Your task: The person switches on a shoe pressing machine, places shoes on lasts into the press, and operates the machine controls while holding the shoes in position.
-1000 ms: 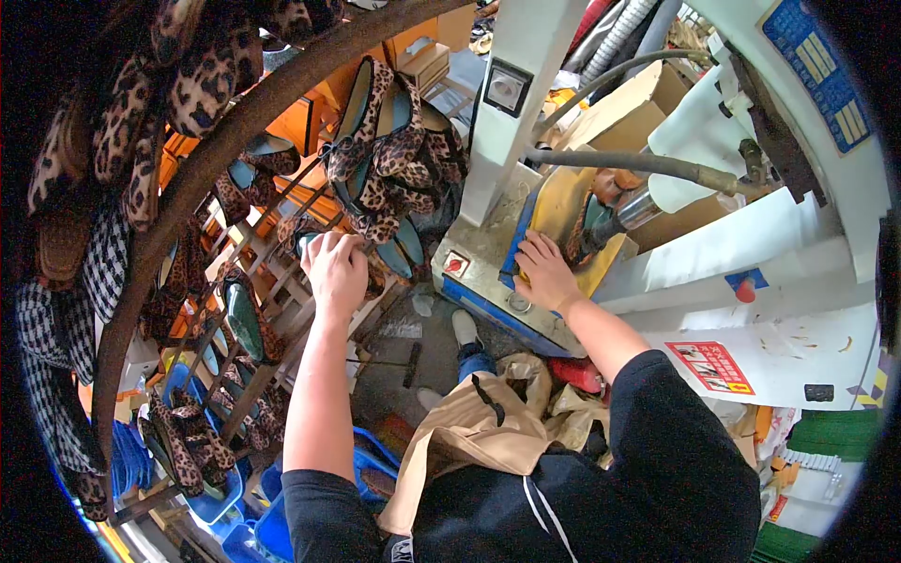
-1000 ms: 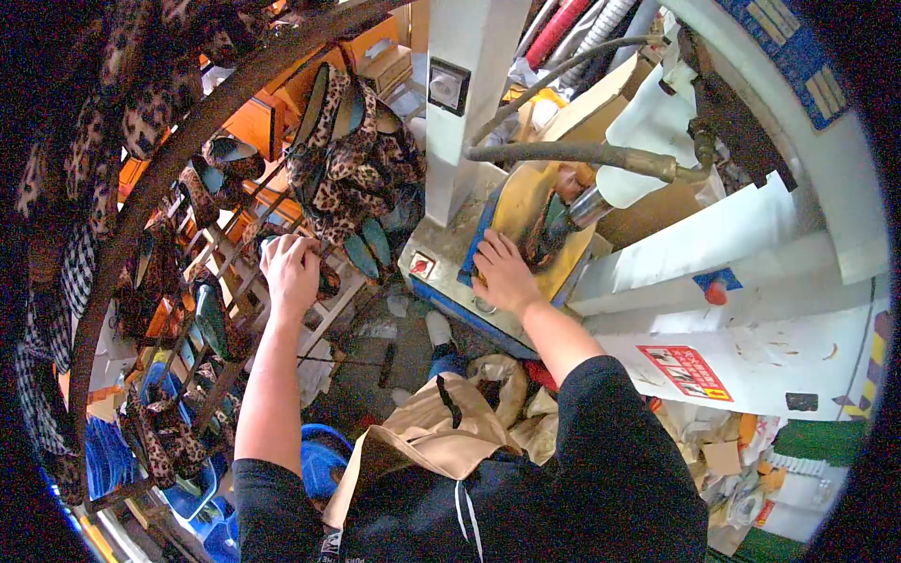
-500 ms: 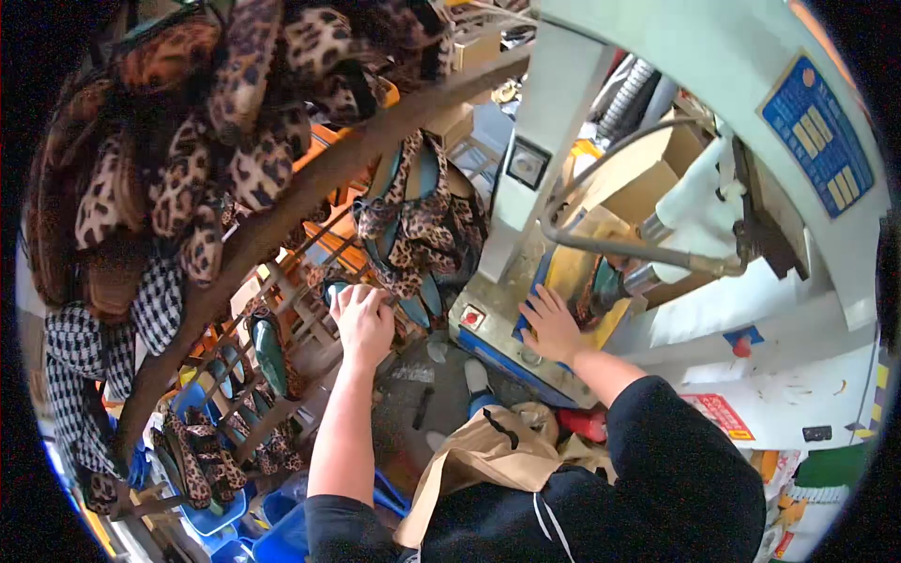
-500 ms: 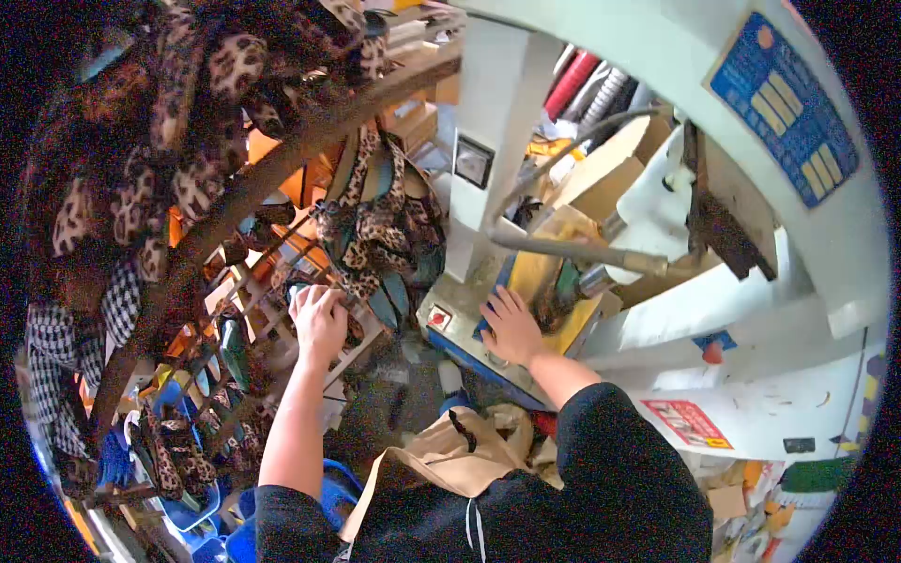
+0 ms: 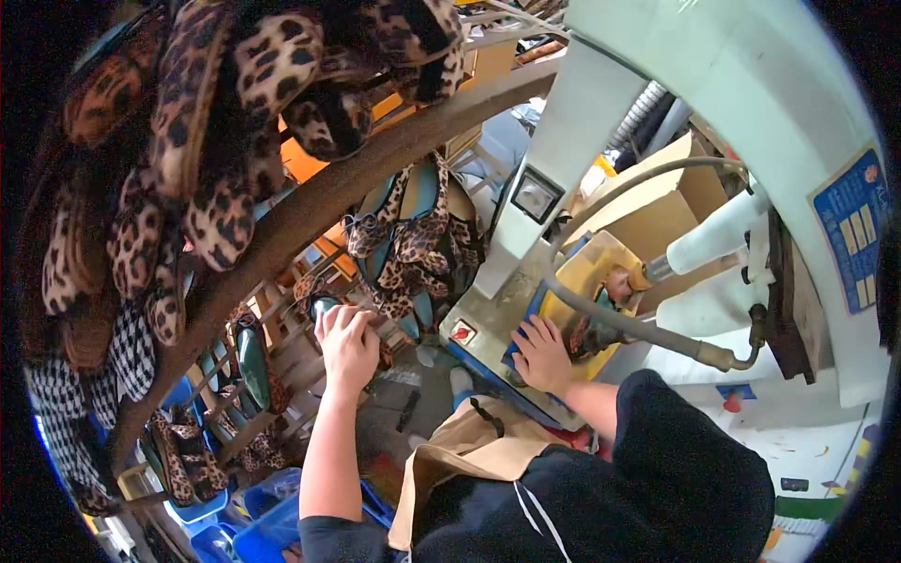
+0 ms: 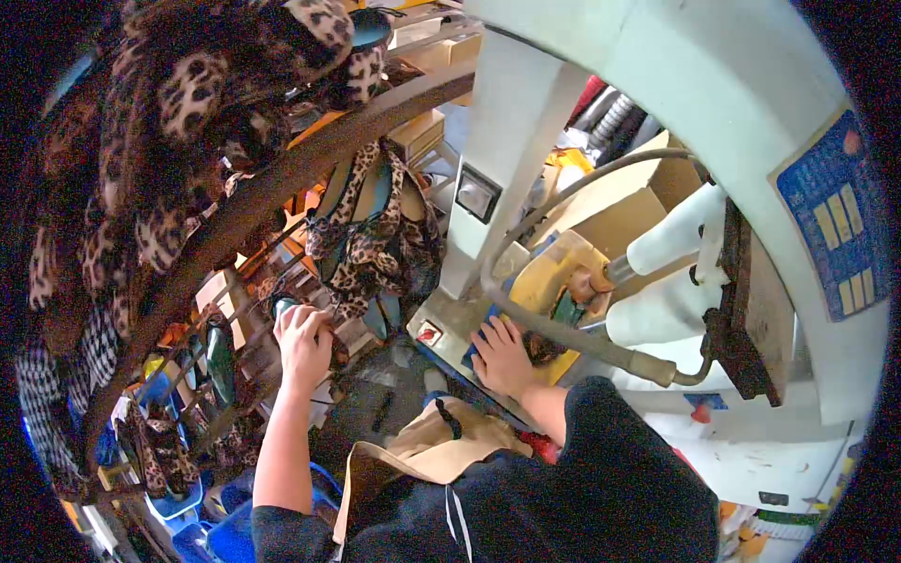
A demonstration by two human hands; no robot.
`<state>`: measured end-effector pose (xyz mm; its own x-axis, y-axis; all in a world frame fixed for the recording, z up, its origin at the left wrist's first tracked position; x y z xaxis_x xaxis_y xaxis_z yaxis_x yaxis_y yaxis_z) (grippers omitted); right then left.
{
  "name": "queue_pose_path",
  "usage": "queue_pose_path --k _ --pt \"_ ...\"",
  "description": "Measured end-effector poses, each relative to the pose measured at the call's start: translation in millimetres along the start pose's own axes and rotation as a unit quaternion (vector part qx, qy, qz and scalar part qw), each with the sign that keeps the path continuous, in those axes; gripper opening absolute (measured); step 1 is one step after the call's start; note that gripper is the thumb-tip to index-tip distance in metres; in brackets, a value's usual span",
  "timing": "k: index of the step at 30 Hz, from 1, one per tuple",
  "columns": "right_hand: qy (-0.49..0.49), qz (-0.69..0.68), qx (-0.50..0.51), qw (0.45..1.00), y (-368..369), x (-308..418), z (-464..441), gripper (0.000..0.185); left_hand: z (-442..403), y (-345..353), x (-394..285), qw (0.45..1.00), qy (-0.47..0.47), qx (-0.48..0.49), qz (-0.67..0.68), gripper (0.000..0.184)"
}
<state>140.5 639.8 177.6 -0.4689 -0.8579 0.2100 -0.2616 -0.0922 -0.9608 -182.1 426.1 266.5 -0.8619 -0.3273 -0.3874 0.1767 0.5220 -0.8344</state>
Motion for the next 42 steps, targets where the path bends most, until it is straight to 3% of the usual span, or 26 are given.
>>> queue_pose_path --k 12,13,16,17,18,19,21,22,23,24,25,26,27,28,29,30,32,34,36,38,39,42 --pt "0.02 -0.002 -0.001 1.0 0.6 4.7 2.3 0.049 5.7 11.7 12.5 0.999 0.041 -0.033 -0.013 0.018" --pt "0.009 0.009 -0.051 0.999 1.6 10.2 0.5 0.041 5.6 11.1 12.0 0.998 0.044 -0.032 -0.014 0.018" --pt "0.032 0.074 -0.01 0.997 17.6 51.0 -8.2 0.027 4.2 11.2 11.0 0.998 0.044 -0.03 -0.021 0.019" --pt "0.069 -0.028 0.061 0.995 11.5 81.9 -18.2 0.02 4.3 9.8 9.6 0.999 0.042 -0.024 -0.018 0.019" --pt "0.0 -0.076 -0.062 0.995 32.6 99.0 -17.7 0.018 2.5 7.7 8.6 0.999 0.038 -0.022 -0.018 0.018" --pt "0.127 -0.065 0.136 0.981 48.7 114.1 -23.3 0.028 3.1 9.6 10.1 0.997 0.058 -0.04 -0.04 0.017" --pt "0.299 -0.146 0.192 0.923 177.6 86.8 -12.2 0.035 3.1 1.1 7.7 0.998 0.035 0.038 -0.041 0.019" --pt "0.323 -0.176 0.252 0.895 171.5 88.1 -23.3 0.05 3.4 -0.4 8.9 0.997 0.036 0.043 -0.058 0.019" --pt "0.352 -0.204 0.273 0.872 189.1 79.1 -25.3 0.044 3.7 -1.7 8.7 0.997 0.035 0.052 -0.055 0.02" --pt "0.143 -0.088 0.314 0.935 299.1 27.0 -6.1 0.038 3.0 -3.1 6.8 0.997 0.027 0.054 -0.052 0.02" --pt "0.173 0.021 0.195 0.965 295.5 43.6 -8.2 0.034 3.5 -0.3 7.2 0.997 0.024 0.045 -0.052 0.018" --pt "0.24 -0.054 0.153 0.957 347.5 19.2 -4.8 0.033 5.0 5.3 11.2 0.997 0.043 0.011 -0.055 0.019" --pt "0.171 -0.014 0.233 0.957 337.2 21.6 -19.4 0.034 5.8 4.9 11.7 0.998 0.032 0.031 -0.047 0.019" --pt "0.173 -0.182 -0.039 0.967 395.8 2.7 -8.7 0.042 6.6 1.5 9.5 0.998 0.038 0.025 -0.05 0.019" --pt "0.244 -0.191 0.159 0.937 393.4 -1.1 -26.5 0.045 7.7 0.6 7.9 0.998 0.039 0.008 -0.051 0.017" --pt "0.096 -0.032 0.172 0.98 457.4 -33.1 -31.6 0.034 8.6 1.0 7.0 0.998 0.043 -0.007 -0.048 0.016" --pt "0.351 -0.126 0.197 0.907 389.1 10.0 -45.6 0.038 7.4 -0.4 5.7 0.999 0.03 0.017 -0.042 0.018" --pt "0.456 -0.176 0.123 0.864 338.6 36.0 -56.6 0.03 7.0 0.1 6.3 0.998 0.029 0.023 -0.04 0.017" --pt "0.5 -0.169 0.124 0.84 296.6 47.6 -73.7 0.028 6.8 1.6 7.2 0.998 0.029 0.022 -0.047 0.017" --pt "0.489 -0.106 0.2 0.843 260.7 55.4 -87.7 0.031 6.9 4.5 9.6 0.998 0.027 0.028 -0.047 0.017" --pt "0.288 0.072 0.26 0.919 341.6 15.0 -80.3 0.03 5.6 4.2 10.0 0.998 0.026 0.032 -0.047 0.017" --pt "0.341 0.08 0.362 0.864 303.9 30.6 -101.7 0.029 5.9 5.4 10.2 0.998 0.032 0.021 -0.05 0.016"
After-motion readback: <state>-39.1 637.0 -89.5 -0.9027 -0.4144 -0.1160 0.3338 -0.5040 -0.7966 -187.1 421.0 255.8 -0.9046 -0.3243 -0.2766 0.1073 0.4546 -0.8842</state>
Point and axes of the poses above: each hand's wrist, its own z-axis away from the middle knuckle, its own y-axis out of the palm, x = y × z, the point moved 1 cm from there along -z, towards the middle knuckle, and after that the axes turned 7 degrees about y, right-handed, at the moved point
